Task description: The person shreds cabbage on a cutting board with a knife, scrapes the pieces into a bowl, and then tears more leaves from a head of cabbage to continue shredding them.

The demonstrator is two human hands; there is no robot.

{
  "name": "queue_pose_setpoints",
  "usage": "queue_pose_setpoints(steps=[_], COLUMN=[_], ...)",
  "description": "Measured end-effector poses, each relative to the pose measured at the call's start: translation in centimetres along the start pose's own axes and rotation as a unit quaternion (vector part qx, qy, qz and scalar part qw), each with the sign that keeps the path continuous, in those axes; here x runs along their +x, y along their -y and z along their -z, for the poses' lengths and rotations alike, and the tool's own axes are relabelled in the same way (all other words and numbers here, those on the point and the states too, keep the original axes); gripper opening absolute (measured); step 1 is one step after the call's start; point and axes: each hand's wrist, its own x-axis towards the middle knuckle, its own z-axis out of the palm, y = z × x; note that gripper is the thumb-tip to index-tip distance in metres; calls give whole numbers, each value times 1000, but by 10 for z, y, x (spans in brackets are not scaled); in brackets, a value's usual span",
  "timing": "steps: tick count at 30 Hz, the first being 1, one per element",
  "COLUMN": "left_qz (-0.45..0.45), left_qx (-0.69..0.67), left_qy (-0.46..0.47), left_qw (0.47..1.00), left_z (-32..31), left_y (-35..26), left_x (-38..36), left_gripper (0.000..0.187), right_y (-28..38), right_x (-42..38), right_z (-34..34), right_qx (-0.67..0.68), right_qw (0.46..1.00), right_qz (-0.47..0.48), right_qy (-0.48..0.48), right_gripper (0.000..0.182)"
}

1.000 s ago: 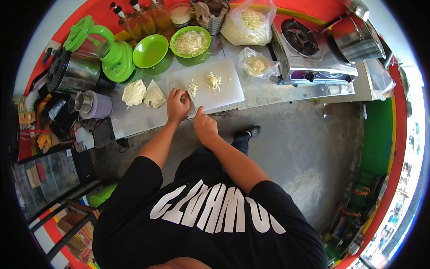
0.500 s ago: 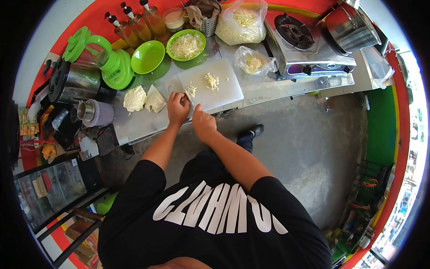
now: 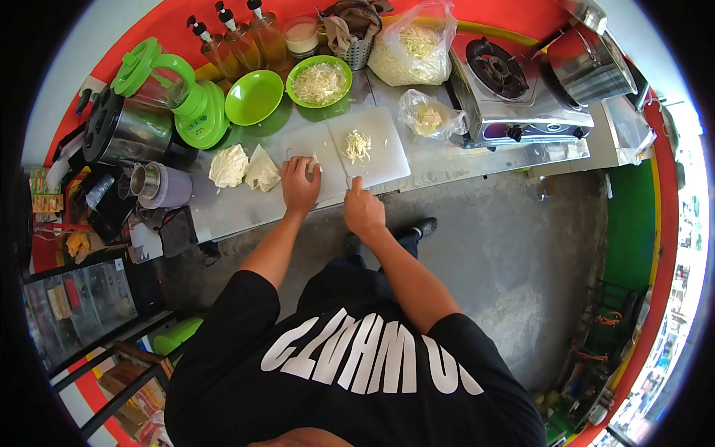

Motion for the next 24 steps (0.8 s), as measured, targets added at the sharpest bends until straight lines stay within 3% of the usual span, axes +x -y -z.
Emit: queue_pose_setpoints(steps=[6,13,24], left_qz=[0,9,22], left_qx=[-31,-30,-26], left_qy=[21,-1,16], left_qw=[999,1000,999], left_z=[3,2,2], left_y=[1,-1,0], left_x=[0,1,2], left_gripper=[20,23,21], right_y=[17,22,35], right_x=[-1,1,7], right_z=[-11,-14,-15], right_qx=[-51,-88,-117], right_qw=[996,993,987], right_qz=[67,63,31], right_qy=[27,49,107], right_gripper=[28,24,31])
